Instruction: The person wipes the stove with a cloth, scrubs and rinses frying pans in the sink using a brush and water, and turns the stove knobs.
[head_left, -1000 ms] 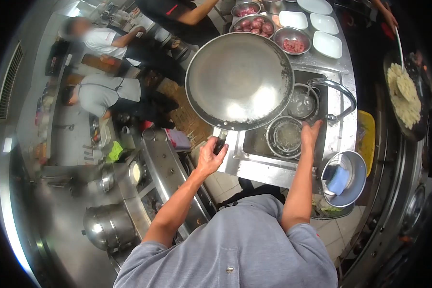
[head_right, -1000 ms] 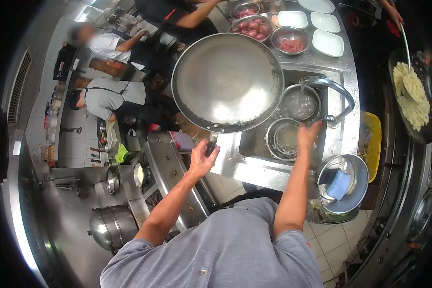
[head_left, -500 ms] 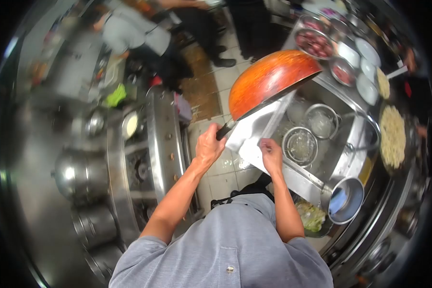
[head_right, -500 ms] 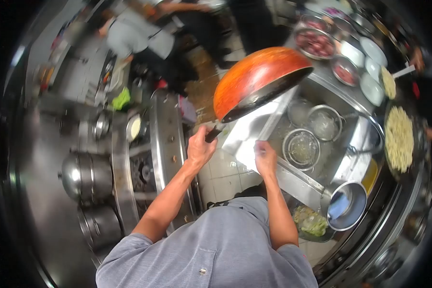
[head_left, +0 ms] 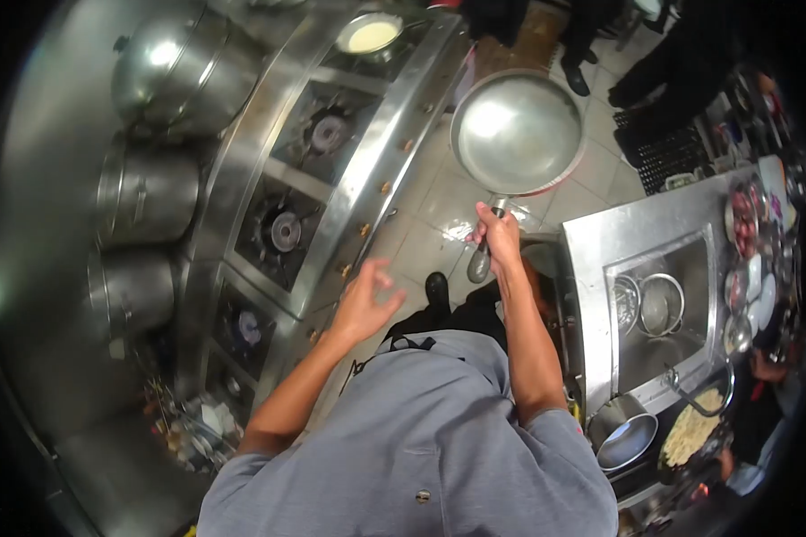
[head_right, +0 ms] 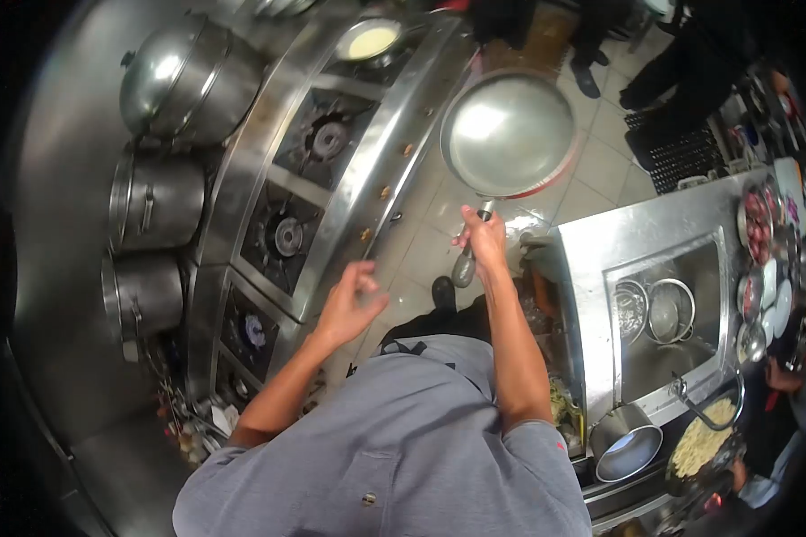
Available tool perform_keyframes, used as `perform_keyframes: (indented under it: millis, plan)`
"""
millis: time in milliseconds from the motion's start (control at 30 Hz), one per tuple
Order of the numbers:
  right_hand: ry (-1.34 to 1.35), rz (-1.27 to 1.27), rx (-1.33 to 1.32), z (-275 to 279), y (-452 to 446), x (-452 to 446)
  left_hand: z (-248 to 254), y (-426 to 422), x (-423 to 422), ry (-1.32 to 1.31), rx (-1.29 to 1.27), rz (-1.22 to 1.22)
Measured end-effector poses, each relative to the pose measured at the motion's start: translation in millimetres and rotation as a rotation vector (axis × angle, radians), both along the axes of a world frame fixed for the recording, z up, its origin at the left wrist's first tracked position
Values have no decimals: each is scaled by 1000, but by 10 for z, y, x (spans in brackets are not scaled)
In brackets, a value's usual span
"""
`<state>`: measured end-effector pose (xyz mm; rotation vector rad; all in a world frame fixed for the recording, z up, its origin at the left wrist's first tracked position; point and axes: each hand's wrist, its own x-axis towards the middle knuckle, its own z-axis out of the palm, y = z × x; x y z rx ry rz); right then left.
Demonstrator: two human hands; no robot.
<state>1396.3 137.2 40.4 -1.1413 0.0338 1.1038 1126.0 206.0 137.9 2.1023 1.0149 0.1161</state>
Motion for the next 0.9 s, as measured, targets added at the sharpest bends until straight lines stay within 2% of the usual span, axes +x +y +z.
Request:
perform_keyframes:
  millis: [67,133,267,300,367,433,500,533,567,600,633,667,700,767,900]
  plan:
    - [55,45,-89,-417,164,-147,-250,-21,-676,219,-126,105]
    - [121,217,-316,-943,263,-214,-615,-180,-1332,300,-195,287]
    - [278,378,-475,-1798,230,-229,-1081,-598,-2294,469,-311,465]
    - [288,541,-593,-2224,75,-253,-1149,-761,-2525,542,-336,519]
    - [61,883,-1057,-2651,-55,-356,-1311,-1183,-3009,630,-387,502]
    - [-272,1220,-1183,-3310,-135,-289,-1402,-1697,-3378,711,-194,339]
    - [-337,1482,-1271,-3643,-185,-392,-1410,-2163,-3635,699,-525,533]
    - [-332,1506,-1279,-3684,-336,-424,-1361,-2317,-3527,636,-654,828]
    - [-575,1468,-1111,-3669,-527,-420,-1310,-2484,-3416,563,-774,1129]
    - [-804,1418,-920,-3690,-634,-440,-1390,-2807,-3550,571,-788,1156]
    - [-808,1447,-909,-3800,-664,-470,-1579,-3253,-3784,541,-766,1141]
    - [-927,1470,-823,-3918,-707,-480,-1715,-3516,-3879,513,-745,1123]
    - [-1044,1485,-732,-4055,-701,-495,-1720,-3496,-3726,515,-754,1145]
    - [-1054,1454,-692,-4280,-494,-587,-1572,-3305,-3242,424,-957,1387]
    - [-1176,1232,-478,-4925,225,-1009,-1741,-3447,-3019,409,-1048,1446]
